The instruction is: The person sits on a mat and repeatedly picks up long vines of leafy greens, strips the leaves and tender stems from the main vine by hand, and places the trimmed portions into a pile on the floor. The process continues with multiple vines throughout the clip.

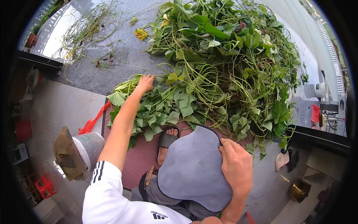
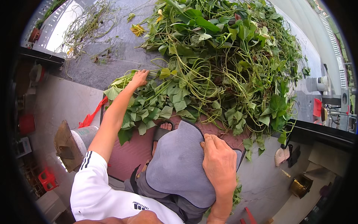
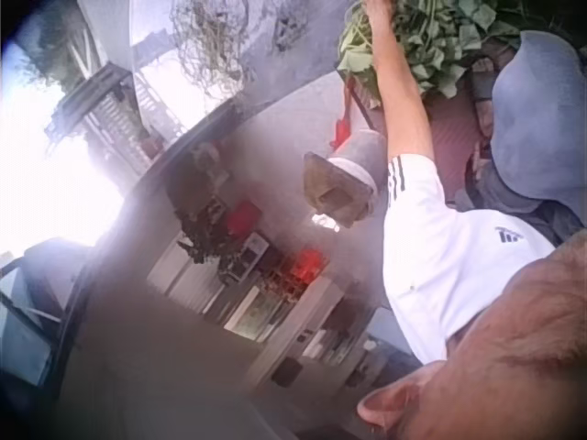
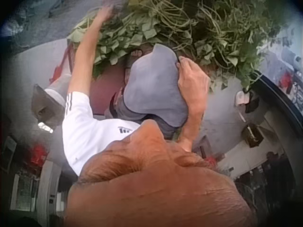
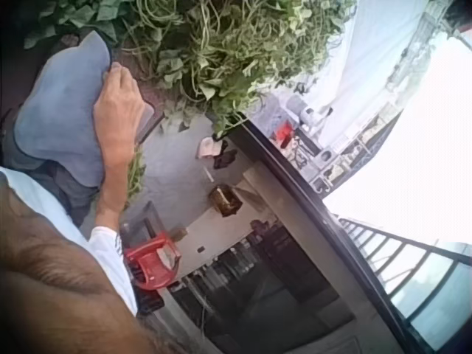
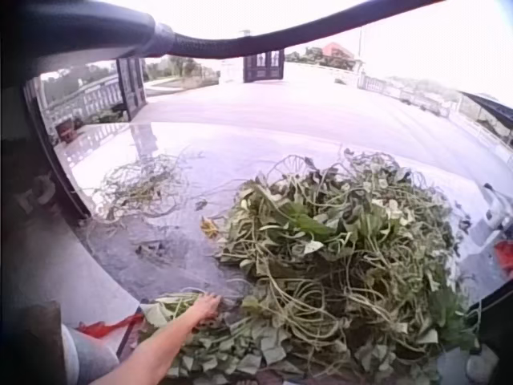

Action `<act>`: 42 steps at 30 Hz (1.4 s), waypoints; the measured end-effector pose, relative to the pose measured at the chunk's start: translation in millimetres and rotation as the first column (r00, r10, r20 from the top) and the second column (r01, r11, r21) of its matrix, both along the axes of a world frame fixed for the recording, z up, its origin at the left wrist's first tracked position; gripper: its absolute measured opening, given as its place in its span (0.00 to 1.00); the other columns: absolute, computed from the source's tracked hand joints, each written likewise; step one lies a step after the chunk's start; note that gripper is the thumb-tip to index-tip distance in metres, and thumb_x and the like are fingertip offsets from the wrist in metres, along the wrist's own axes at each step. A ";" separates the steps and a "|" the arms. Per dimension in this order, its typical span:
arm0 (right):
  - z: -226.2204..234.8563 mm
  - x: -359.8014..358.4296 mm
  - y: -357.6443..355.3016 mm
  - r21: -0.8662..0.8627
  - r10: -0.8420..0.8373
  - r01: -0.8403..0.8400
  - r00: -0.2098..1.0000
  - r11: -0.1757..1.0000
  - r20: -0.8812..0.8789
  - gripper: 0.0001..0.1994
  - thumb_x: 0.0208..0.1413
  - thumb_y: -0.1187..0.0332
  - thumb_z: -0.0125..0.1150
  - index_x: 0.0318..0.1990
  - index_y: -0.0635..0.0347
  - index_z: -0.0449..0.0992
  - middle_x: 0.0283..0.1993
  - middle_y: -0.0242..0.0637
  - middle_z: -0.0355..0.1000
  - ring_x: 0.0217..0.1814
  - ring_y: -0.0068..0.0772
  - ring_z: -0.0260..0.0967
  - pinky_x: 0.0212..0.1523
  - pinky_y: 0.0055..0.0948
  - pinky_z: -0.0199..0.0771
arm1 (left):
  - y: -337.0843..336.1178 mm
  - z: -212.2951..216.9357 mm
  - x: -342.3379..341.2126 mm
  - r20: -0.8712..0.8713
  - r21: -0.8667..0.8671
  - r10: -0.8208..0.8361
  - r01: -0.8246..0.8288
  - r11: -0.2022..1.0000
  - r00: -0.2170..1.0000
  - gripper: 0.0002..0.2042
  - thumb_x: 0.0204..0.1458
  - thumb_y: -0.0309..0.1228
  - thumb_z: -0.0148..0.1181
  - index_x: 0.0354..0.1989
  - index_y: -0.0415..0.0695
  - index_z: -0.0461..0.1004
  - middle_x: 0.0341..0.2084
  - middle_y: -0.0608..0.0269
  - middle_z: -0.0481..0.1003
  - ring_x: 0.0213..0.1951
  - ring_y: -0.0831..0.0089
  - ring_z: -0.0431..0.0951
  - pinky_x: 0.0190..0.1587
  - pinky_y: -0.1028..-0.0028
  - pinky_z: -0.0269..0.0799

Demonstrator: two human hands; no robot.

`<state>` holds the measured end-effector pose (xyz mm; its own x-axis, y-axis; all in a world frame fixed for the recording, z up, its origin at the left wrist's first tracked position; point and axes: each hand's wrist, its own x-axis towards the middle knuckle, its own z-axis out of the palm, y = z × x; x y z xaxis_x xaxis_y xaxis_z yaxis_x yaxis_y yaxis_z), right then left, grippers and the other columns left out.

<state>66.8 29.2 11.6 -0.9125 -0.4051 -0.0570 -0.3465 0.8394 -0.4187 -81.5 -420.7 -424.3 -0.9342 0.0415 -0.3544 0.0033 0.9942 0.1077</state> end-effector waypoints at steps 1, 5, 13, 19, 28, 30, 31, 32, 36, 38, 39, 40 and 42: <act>0.3 -0.6 0.5 -0.022 0.026 -0.026 1.000 0.999 0.012 0.12 0.58 0.73 0.66 0.48 0.68 0.80 0.44 0.44 0.80 0.42 0.46 0.79 0.39 0.41 0.80 | -16.7 -17.4 17.7 -0.157 0.015 0.004 -0.001 1.000 0.988 0.32 0.47 0.28 0.67 0.65 0.46 0.69 0.53 0.50 0.74 0.57 0.46 0.74 0.60 0.49 0.70; -2.0 -1.3 6.2 0.008 -0.002 0.002 1.000 1.000 0.003 0.14 0.58 0.72 0.67 0.49 0.69 0.80 0.39 0.42 0.78 0.39 0.44 0.78 0.38 0.41 0.79 | 20.4 -8.5 -5.7 -0.229 -0.040 -0.105 0.099 0.994 0.968 0.12 0.51 0.29 0.64 0.45 0.46 0.82 0.43 0.55 0.78 0.51 0.48 0.77 0.53 0.51 0.74; -4.8 3.9 12.8 -0.039 0.013 -0.014 1.000 0.999 -0.027 0.13 0.59 0.71 0.66 0.49 0.69 0.80 0.39 0.43 0.78 0.38 0.44 0.78 0.37 0.40 0.78 | 5.0 92.4 -10.2 -0.307 0.313 0.099 0.002 0.950 0.947 0.12 0.57 0.41 0.66 0.43 0.47 0.82 0.40 0.54 0.80 0.45 0.45 0.80 0.46 0.50 0.75; 2.0 19.0 23.1 -0.021 0.004 -0.005 0.999 1.000 -0.045 0.13 0.59 0.71 0.66 0.48 0.69 0.79 0.38 0.43 0.78 0.38 0.44 0.78 0.37 0.40 0.78 | 19.3 158.4 -12.3 -0.354 0.074 -0.046 0.077 0.994 0.934 0.18 0.53 0.38 0.69 0.53 0.50 0.80 0.48 0.54 0.77 0.53 0.49 0.76 0.55 0.52 0.70; 4.1 9.4 27.5 -0.011 -0.016 0.016 0.999 1.000 0.034 0.12 0.57 0.74 0.68 0.48 0.66 0.81 0.45 0.45 0.82 0.42 0.47 0.81 0.40 0.41 0.82 | 238.3 139.0 -21.1 -0.638 0.179 -0.486 0.728 0.662 0.598 0.22 0.49 0.20 0.58 0.56 0.39 0.75 0.61 0.50 0.73 0.65 0.54 0.71 0.66 0.61 0.69; 3.4 6.2 26.7 -0.024 -0.009 0.010 0.999 1.000 0.037 0.12 0.57 0.74 0.68 0.48 0.66 0.81 0.45 0.44 0.82 0.42 0.47 0.81 0.40 0.40 0.82 | 279.7 119.2 -40.5 -0.546 0.159 -0.591 0.767 0.622 0.593 0.15 0.48 0.23 0.60 0.47 0.41 0.77 0.48 0.56 0.77 0.54 0.59 0.77 0.57 0.63 0.73; -0.1 4.1 30.5 -0.026 -0.015 0.016 0.999 1.000 0.029 0.12 0.57 0.74 0.68 0.48 0.66 0.81 0.45 0.44 0.82 0.42 0.47 0.81 0.40 0.40 0.82 | 302.2 125.9 -46.5 -0.494 0.159 -0.642 0.787 0.596 0.586 0.13 0.48 0.24 0.60 0.45 0.43 0.76 0.43 0.59 0.75 0.50 0.63 0.76 0.52 0.65 0.72; -3.1 6.0 32.2 -0.034 -0.024 0.025 0.999 0.999 0.028 0.12 0.57 0.74 0.68 0.48 0.66 0.81 0.45 0.44 0.82 0.42 0.47 0.81 0.40 0.40 0.82 | 315.6 134.7 -44.6 -0.432 0.161 -0.694 0.807 0.568 0.576 0.12 0.48 0.25 0.61 0.42 0.45 0.75 0.38 0.63 0.74 0.47 0.66 0.76 0.48 0.66 0.71; 1.5 4.9 36.7 -0.016 -0.079 0.079 0.996 0.997 0.032 0.12 0.57 0.74 0.68 0.49 0.66 0.81 0.44 0.45 0.82 0.43 0.47 0.81 0.41 0.41 0.82 | 332.5 182.5 -60.7 -0.828 0.006 -0.436 0.783 0.622 0.353 0.16 0.47 0.34 0.67 0.44 0.48 0.72 0.34 0.67 0.71 0.45 0.66 0.73 0.50 0.64 0.68; 3.0 3.9 34.3 -0.028 -0.071 0.073 0.996 0.997 0.052 0.12 0.57 0.74 0.68 0.49 0.65 0.81 0.44 0.45 0.82 0.43 0.47 0.81 0.42 0.41 0.82 | 303.7 120.4 -66.9 -0.513 0.117 -0.567 0.706 0.698 0.645 0.12 0.48 0.30 0.66 0.42 0.47 0.75 0.38 0.64 0.77 0.46 0.61 0.78 0.51 0.61 0.70; 1.6 3.3 35.2 -0.027 -0.078 0.080 0.995 0.996 0.062 0.12 0.58 0.74 0.68 0.49 0.65 0.81 0.44 0.45 0.82 0.44 0.47 0.81 0.42 0.41 0.82 | 295.3 106.3 -69.9 -0.384 0.132 -0.611 0.696 0.706 0.692 0.09 0.49 0.28 0.64 0.40 0.47 0.76 0.36 0.63 0.78 0.44 0.61 0.80 0.50 0.61 0.71; 0.2 4.4 36.1 -0.035 -0.061 0.062 0.997 0.997 0.037 0.12 0.58 0.73 0.67 0.49 0.67 0.80 0.43 0.45 0.81 0.42 0.46 0.80 0.40 0.40 0.81 | 285.0 109.7 -69.4 -0.244 0.143 -0.646 0.686 0.714 0.723 0.07 0.50 0.27 0.63 0.38 0.47 0.77 0.35 0.62 0.80 0.42 0.61 0.81 0.48 0.61 0.71; -2.0 7.3 37.5 -0.051 -0.022 0.022 1.000 0.998 -0.012 0.13 0.59 0.72 0.66 0.49 0.70 0.79 0.40 0.44 0.79 0.39 0.44 0.79 0.38 0.40 0.79 | 255.3 117.0 -59.0 -0.462 0.219 -0.555 0.695 0.684 0.692 0.05 0.51 0.27 0.60 0.36 0.47 0.78 0.32 0.61 0.81 0.41 0.61 0.82 0.45 0.60 0.73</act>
